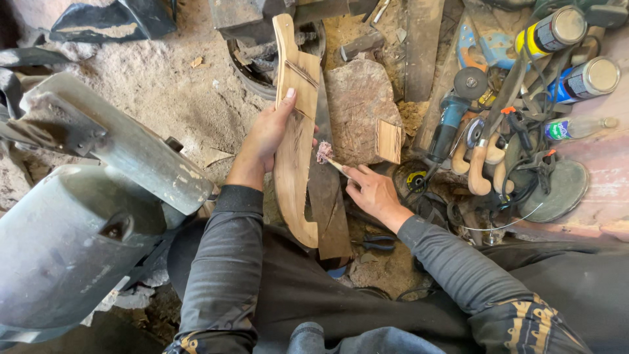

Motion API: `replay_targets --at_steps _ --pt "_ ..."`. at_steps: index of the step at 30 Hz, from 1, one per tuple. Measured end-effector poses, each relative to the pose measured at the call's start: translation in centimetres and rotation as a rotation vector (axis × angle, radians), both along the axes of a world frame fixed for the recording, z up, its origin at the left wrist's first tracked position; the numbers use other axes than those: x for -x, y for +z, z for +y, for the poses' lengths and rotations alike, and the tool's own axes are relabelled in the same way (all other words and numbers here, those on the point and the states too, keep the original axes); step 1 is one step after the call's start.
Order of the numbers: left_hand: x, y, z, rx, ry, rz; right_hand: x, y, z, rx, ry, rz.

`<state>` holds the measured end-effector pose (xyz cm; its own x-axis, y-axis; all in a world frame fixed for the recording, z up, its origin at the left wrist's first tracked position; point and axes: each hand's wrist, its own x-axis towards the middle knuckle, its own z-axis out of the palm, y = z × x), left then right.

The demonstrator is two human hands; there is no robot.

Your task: The person uses an angle grinder to cut a small piece of wood and then applies pink glue to the edges of two wooden pieces. They press the pieces together to bond them.

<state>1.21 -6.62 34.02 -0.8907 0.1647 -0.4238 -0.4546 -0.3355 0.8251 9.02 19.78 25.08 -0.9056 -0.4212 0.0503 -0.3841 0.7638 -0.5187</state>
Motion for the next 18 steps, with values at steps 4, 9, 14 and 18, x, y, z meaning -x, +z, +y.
replay_targets --at_steps 4,9,14,18 --pt "0.1 -3.0 -0.6 0.004 0.062 -0.037 -0.4 0.4 -0.2 0.033 -0.024 -0.024" --pt "-0.3 -8.1 -0.2 0.190 -0.012 -0.260 0.2 0.5 -0.3 0.029 -0.136 -0.010" --pt "-1.7 -12.2 1.6 0.088 -0.122 -0.398 2.4 0.2 0.7 0.080 -0.208 0.021" --pt "-1.9 -13.2 2.3 -0.140 -0.171 -0.403 3.5 0.1 0.9 0.041 -0.238 0.035"
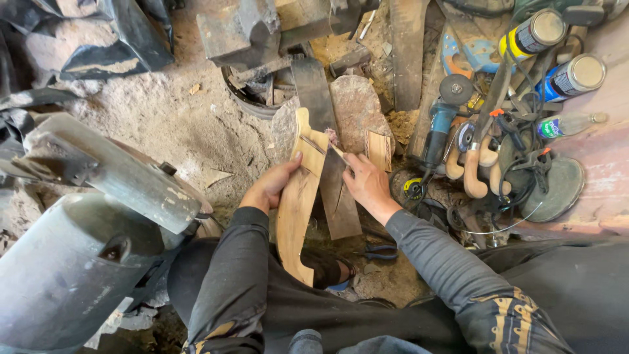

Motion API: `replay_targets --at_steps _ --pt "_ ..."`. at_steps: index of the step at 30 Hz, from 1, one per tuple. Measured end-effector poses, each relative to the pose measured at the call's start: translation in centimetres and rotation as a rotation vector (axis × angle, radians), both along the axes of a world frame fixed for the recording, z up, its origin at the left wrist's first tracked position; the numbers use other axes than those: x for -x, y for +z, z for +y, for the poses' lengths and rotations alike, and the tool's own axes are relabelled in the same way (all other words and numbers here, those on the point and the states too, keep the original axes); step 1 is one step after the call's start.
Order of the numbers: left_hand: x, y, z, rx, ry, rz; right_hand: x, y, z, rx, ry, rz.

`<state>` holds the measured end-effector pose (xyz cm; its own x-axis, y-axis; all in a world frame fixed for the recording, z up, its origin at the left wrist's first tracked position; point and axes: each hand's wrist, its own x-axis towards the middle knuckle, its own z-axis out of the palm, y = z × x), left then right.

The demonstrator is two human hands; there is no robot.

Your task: The person uses an angle grinder to cut a small piece of wood and then applies pink glue to the edges of two wooden pieces. They press the pieces together to bond them.

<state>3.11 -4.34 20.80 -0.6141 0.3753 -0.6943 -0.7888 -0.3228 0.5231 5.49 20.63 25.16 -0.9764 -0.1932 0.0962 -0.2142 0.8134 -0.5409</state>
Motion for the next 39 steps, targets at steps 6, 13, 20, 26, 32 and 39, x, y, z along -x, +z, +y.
replay_targets --at_steps 6,13,20,26,32,39 --pt "0.8 0.1 -0.5 -0.108 0.055 0.026 0.4 0.3 0.8 -0.128 0.063 -0.013" --pt "3.3 -2.1 -0.6 -0.084 0.241 0.052 0.7 -0.8 1.1 -0.058 0.091 0.022" --pt "5.9 -4.0 -1.1 -0.114 0.339 0.135 0.7 -2.1 0.8 -0.062 0.104 0.042" --pt "6.3 -3.9 -1.4 -0.160 0.339 0.159 0.5 -2.1 0.4 -0.085 0.105 -0.043" --pt "5.8 0.7 -1.0 -0.163 0.350 0.267 0.0 2.6 0.8 0.376 0.064 -0.273" --pt "0.0 14.1 2.9 -0.209 0.104 0.521 -2.2 16.4 7.6 0.433 0.071 -0.215"
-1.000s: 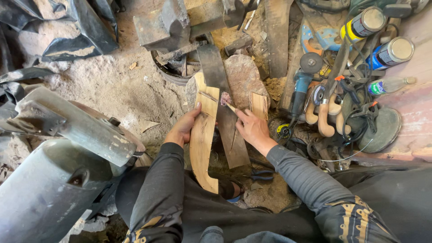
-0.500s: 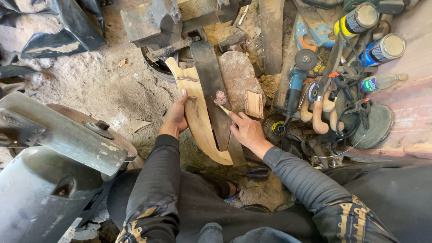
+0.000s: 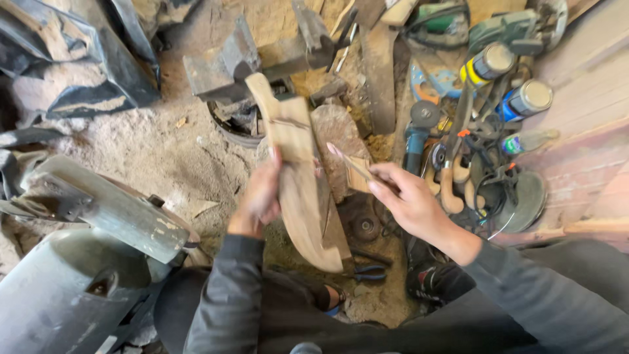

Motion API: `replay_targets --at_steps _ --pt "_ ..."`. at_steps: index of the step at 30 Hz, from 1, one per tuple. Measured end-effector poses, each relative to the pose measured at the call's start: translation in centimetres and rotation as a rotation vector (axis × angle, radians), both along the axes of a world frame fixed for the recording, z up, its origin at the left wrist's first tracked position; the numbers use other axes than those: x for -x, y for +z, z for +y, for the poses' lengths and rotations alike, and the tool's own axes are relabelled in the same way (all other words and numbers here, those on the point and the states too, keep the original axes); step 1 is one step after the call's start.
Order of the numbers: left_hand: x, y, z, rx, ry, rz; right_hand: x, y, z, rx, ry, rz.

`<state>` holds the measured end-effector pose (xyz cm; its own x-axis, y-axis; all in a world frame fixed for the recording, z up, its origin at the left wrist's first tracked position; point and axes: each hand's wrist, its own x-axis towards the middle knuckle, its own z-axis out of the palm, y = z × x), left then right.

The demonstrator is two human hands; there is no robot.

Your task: The person uses an angle grinder to cut a small piece of wood and then applies pink glue to the edges of two wooden pieces. They press the pieces together to bond them.

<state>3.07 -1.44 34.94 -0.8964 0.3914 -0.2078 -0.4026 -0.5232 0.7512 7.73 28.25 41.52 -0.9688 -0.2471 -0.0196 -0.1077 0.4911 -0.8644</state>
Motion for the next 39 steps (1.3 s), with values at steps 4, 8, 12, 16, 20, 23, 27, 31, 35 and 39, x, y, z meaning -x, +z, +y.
replay_targets --at_steps 4,8,12,16,20,23,27,31,35,39 --pt "-4.0 4.4 3.4 -0.199 -0.153 -0.024 -1.9 3.6 1.1 -0.056 0.063 0.144" --pt "-5.7 5.0 4.8 -0.218 -0.140 -0.046 -2.7 3.2 -0.9 -0.025 0.103 0.264" --pt "-6.0 4.6 4.9 -0.219 -0.051 -0.010 -3.2 3.5 -2.2 -0.149 0.135 0.459" --pt "-5.6 4.3 5.0 -0.177 0.015 -0.015 -3.1 4.4 -2.9 -0.191 0.136 0.488" --pt "-5.3 4.0 5.0 -0.115 0.026 -0.100 -2.8 4.6 -3.7 -0.257 0.144 0.550" --pt "-5.2 3.9 5.1 -0.126 0.022 -0.111 -2.7 4.7 -4.0 -0.339 0.153 0.632" --pt "-5.3 4.3 4.9 -0.127 0.001 -0.104 -2.5 4.9 -3.8 -0.462 0.214 0.813" --pt "-5.3 4.7 4.7 -0.128 -0.022 -0.069 -2.4 4.9 -3.4 -0.538 0.245 0.860" --pt "-5.2 4.7 4.3 -0.130 -0.019 -0.025 -2.8 4.8 -2.7 -0.627 0.267 0.906" --pt "-5.3 4.6 4.4 -0.127 -0.058 -0.031 -3.4 4.8 -2.1 -0.605 0.274 0.882"
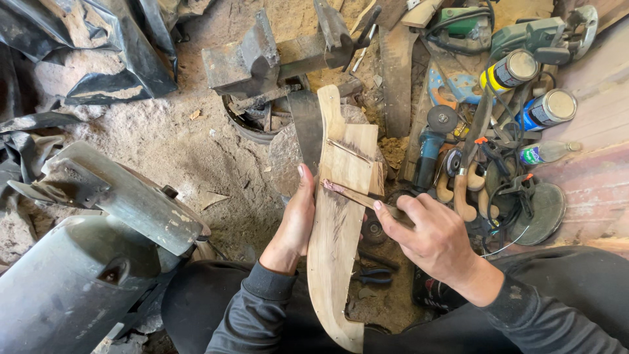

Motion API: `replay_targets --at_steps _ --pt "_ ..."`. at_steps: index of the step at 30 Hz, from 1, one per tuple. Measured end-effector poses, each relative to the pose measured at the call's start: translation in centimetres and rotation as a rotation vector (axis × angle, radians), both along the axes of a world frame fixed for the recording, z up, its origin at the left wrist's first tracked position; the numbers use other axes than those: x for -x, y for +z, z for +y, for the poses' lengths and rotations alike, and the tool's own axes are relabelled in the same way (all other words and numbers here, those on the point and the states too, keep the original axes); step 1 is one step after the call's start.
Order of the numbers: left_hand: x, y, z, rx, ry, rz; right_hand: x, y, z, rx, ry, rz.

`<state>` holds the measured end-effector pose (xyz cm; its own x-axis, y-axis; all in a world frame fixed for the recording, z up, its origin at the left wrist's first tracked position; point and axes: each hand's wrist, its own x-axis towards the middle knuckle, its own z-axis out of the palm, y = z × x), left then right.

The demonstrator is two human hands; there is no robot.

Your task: The person uses an angle grinder to cut a small piece of wood and then applies pink glue to the edges of two wooden pieces. They press the pieces together to bond them.

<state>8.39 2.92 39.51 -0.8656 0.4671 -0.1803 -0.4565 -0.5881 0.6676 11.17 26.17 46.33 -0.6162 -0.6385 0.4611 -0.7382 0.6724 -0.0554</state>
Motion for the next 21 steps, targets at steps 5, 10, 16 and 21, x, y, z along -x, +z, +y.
replay_targets --at_steps 5,10,16,21 --pt "-0.2 0.2 -0.1 -0.015 -0.030 0.000 -0.3 0.6 0.5 0.051 0.010 -0.018" --pt "-0.1 0.4 -0.6 0.049 -0.011 -0.014 -0.2 0.8 0.1 0.210 -0.049 -0.080" --pt "-0.1 0.0 0.0 -0.033 -0.042 0.027 -0.4 0.2 -0.7 0.290 -0.037 -0.199" --pt "0.2 -0.1 0.1 0.072 0.036 0.038 -0.4 -0.1 -1.4 0.300 -0.087 -0.279"
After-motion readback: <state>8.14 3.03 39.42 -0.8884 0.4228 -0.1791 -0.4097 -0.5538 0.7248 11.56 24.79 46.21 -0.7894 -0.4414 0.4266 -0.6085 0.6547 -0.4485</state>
